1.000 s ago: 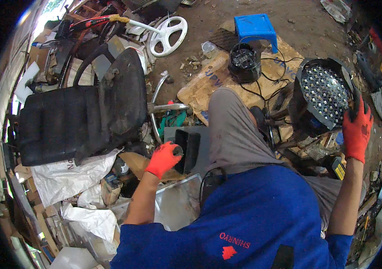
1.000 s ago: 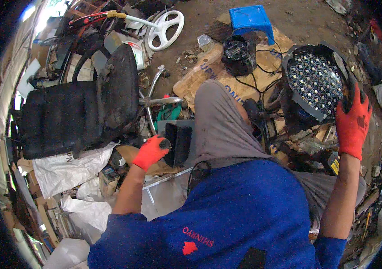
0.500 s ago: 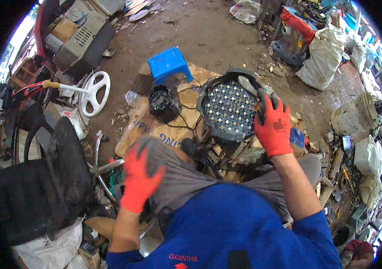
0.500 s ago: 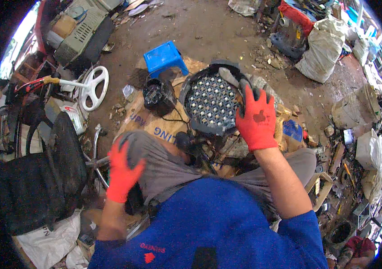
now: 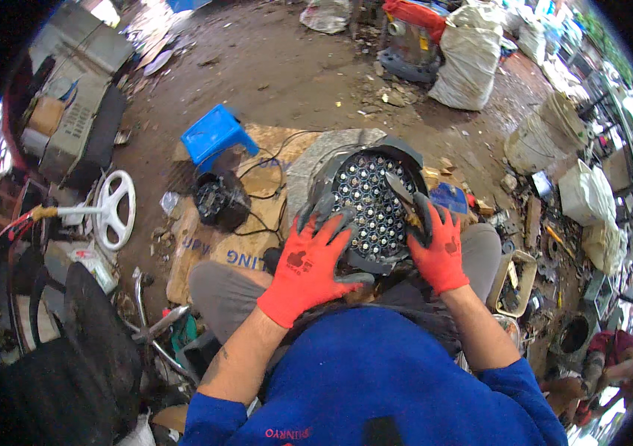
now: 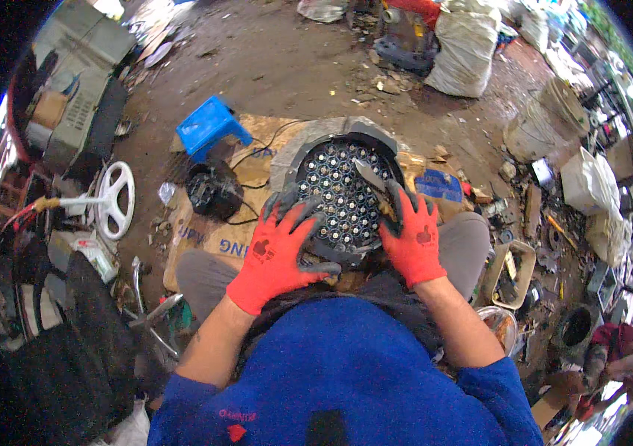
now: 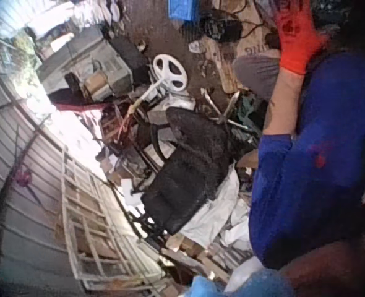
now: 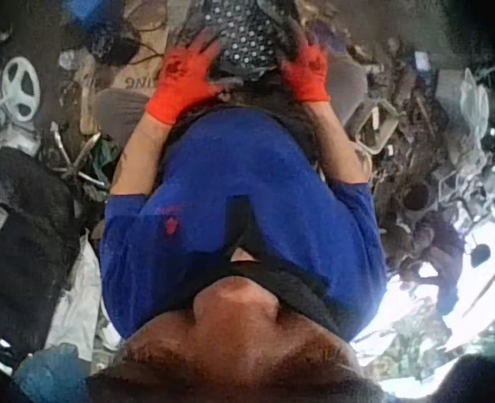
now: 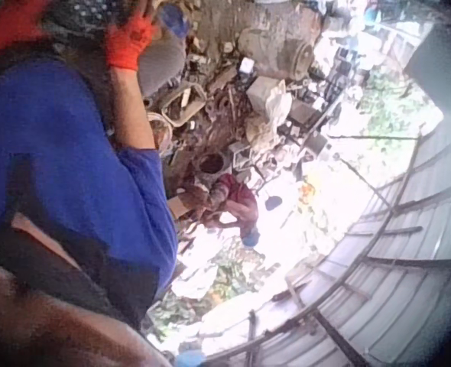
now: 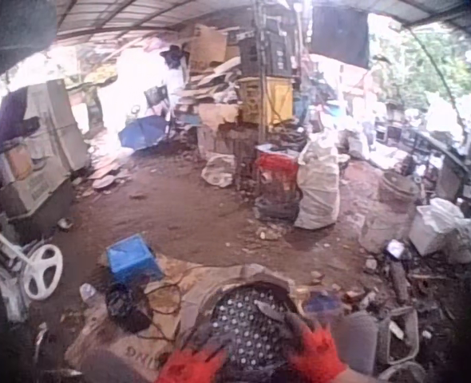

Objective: The person sits on the ground and works on a circular battery pack, using pliers to cut wires and manipulate the cells. They handle the battery pack with both hands, adjusting and cutting connections while surrounded by various tools and debris.

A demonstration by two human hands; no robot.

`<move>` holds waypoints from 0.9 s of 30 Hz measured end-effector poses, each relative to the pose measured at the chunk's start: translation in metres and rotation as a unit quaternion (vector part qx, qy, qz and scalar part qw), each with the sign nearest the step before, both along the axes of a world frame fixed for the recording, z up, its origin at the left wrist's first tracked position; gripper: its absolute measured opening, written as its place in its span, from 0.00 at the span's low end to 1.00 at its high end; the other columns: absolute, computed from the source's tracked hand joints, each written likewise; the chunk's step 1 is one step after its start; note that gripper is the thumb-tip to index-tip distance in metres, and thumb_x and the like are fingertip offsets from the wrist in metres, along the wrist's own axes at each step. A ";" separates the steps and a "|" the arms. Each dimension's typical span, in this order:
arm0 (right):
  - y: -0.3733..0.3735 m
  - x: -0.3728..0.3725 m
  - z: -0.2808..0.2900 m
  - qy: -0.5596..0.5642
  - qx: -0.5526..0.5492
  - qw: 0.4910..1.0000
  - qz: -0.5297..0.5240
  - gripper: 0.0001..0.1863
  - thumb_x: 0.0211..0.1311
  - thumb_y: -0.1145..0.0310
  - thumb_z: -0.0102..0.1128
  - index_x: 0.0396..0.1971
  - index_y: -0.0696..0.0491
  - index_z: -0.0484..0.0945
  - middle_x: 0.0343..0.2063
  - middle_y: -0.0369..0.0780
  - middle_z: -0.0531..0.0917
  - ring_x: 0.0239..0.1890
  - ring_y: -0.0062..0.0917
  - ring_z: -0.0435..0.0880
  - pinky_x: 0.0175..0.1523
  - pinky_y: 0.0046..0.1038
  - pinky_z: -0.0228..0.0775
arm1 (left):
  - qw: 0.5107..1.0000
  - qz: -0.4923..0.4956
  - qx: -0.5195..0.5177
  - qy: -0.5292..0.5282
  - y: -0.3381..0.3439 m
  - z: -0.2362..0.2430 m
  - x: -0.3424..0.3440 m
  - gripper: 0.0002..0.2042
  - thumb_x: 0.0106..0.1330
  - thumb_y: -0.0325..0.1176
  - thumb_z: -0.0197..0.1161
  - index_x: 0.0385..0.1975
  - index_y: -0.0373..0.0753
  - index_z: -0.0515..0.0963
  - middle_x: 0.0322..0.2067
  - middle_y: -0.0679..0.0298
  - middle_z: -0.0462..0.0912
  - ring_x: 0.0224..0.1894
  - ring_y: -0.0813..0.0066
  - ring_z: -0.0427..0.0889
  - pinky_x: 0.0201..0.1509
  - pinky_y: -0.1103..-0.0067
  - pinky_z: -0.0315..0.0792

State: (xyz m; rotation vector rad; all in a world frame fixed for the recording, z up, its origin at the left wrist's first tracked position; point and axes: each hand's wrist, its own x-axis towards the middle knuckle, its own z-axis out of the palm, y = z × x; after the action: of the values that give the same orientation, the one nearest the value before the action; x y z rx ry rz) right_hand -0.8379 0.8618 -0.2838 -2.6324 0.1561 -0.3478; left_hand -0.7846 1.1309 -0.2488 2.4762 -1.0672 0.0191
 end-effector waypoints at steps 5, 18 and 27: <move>-0.020 -0.038 -0.009 0.021 0.127 0.990 -0.059 0.39 0.55 0.66 0.71 0.67 0.55 0.68 0.62 0.51 0.74 0.65 0.46 0.72 0.70 0.43 0.64 | 1.000 0.000 -0.002 0.009 -0.017 0.000 0.008 0.44 0.39 0.56 0.81 0.59 0.41 0.76 0.64 0.52 0.70 0.68 0.39 0.65 0.75 0.50 0.55; -0.055 -0.084 0.059 0.274 0.446 0.852 0.021 0.32 0.57 0.77 0.63 0.65 0.57 0.73 0.60 0.39 0.78 0.63 0.25 0.75 0.70 0.30 0.62 | 0.997 0.012 0.040 -0.066 -0.015 0.002 -0.006 0.39 0.38 0.58 0.80 0.53 0.46 0.82 0.55 0.60 0.77 0.63 0.45 0.68 0.72 0.47 0.55; -0.025 -0.086 0.047 0.191 0.600 0.774 -0.057 0.29 0.65 0.75 0.62 0.66 0.54 0.68 0.53 0.37 0.81 0.52 0.24 0.81 0.59 0.29 0.73 | 0.986 0.067 0.053 -0.140 -0.004 -0.018 -0.045 0.34 0.36 0.57 0.79 0.47 0.51 0.83 0.48 0.64 0.79 0.55 0.51 0.73 0.63 0.45 0.61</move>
State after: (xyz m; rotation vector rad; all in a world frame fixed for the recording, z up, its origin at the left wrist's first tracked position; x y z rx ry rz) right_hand -0.9240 0.8369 -0.2371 -1.3629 0.4838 0.2325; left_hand -0.8295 1.1268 -0.2664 2.6954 -1.0306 0.3714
